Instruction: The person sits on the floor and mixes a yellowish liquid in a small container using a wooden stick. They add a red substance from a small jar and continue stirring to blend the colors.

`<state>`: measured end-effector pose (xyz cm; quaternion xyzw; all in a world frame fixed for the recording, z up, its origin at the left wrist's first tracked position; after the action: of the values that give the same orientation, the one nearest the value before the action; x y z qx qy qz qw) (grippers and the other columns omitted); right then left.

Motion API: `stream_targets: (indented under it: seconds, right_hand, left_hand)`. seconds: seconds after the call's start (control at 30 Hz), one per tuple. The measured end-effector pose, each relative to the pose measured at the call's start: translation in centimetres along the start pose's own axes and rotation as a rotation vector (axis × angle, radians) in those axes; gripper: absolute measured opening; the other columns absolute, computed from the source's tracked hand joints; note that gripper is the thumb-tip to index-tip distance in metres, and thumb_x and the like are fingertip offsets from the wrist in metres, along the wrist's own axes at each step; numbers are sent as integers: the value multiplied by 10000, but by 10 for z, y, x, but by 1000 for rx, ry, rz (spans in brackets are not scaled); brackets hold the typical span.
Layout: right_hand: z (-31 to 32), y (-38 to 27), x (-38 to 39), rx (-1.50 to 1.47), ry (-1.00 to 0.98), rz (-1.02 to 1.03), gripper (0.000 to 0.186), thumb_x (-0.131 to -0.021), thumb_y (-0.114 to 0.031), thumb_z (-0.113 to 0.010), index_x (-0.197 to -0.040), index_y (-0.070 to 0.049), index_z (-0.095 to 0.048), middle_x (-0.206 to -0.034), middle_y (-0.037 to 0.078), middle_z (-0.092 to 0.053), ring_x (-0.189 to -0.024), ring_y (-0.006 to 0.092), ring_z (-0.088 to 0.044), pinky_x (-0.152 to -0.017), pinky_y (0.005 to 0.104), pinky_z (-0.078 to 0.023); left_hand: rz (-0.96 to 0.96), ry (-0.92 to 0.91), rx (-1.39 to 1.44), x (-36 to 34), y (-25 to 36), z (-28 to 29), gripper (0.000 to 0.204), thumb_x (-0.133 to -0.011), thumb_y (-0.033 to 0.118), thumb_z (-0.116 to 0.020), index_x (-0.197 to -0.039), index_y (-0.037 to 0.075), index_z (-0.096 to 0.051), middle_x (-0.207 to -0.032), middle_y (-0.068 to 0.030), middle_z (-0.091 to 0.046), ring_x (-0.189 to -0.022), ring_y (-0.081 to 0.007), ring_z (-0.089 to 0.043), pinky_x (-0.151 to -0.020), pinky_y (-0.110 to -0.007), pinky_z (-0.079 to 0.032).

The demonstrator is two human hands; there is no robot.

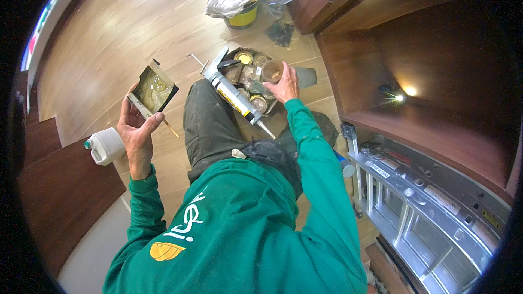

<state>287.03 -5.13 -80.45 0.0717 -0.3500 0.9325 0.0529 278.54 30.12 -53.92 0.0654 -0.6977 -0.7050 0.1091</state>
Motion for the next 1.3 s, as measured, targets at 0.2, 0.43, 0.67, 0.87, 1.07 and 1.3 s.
stream_targets:
  seconds: [0.2, 0.43, 0.67, 0.87, 1.07, 1.3]
  right_hand:
    - [-24, -1, -8, -24, 82, 84, 1015, -669, -247, -900, -1502, -46, -355, -1421, 254, -489, -1323, 431, -472, -1127, 485, -398]
    - [0, 2, -1, -151, 155, 8, 826, -696, -176, -856, -1414, -89, -458, -1323, 233, -568, -1241, 413, -551, -1059, 473, -460]
    - [57, 45, 12, -123, 352, -91, 847, -686, -197, -873, -1412, -59, -460, -1363, 241, -557, -1275, 420, -531, -1084, 470, -439]
    - [53, 102, 9, -36, 342, -235, 911, -679, -215, -893, -1440, -66, -414, -1345, 259, -553, -1261, 433, -534, -1077, 477, -441]
    - [15, 137, -5, -25, 302, -405, 966, -676, -233, -902, -1464, -67, -368, -1352, 276, -533, -1234, 450, -547, -1052, 490, -458]
    - [12, 130, 3, 6, 233, -371, 955, -687, -240, -894, -1465, -52, -372, -1349, 275, -520, -1198, 465, -553, -1037, 494, -466]
  left_hand:
    - [9, 22, -53, -7, 6, -8, 826, -741, -23, -833, -1474, -27, -452, -1161, -133, -698, -1094, -198, -672, -982, -326, -518]
    - [13, 2, -82, -18, 4, -20, 834, -737, -24, -841, -1474, -27, -451, -1169, -137, -699, -1107, -205, -673, -995, -330, -511]
    - [18, -32, -84, -27, 2, -31, 837, -743, -22, -840, -1479, -34, -440, -1176, -140, -695, -1111, -206, -669, -1004, -329, -503]
    - [9, -44, -87, -26, 3, -41, 850, -741, -16, -838, -1485, -37, -428, -1186, -140, -689, -1109, -207, -667, -1003, -331, -503]
    - [29, -8, -169, -19, 6, -45, 850, -730, 4, -830, -1482, -29, -436, -1183, -134, -691, -1108, -210, -668, -1004, -331, -504]
    - [70, -3, -120, -15, 2, -48, 851, -727, 0, -837, -1479, -21, -441, -1155, -132, -702, -1106, -207, -670, -1004, -334, -507]
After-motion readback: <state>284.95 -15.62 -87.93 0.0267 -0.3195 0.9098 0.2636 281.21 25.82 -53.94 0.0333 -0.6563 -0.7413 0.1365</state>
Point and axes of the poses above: each hand's wrist, its own x-axis away from the middle knuckle, its own z-axis out of the back of the hand, y = z × x, the point moved 3 cm from there along -x, towards the middle knuckle
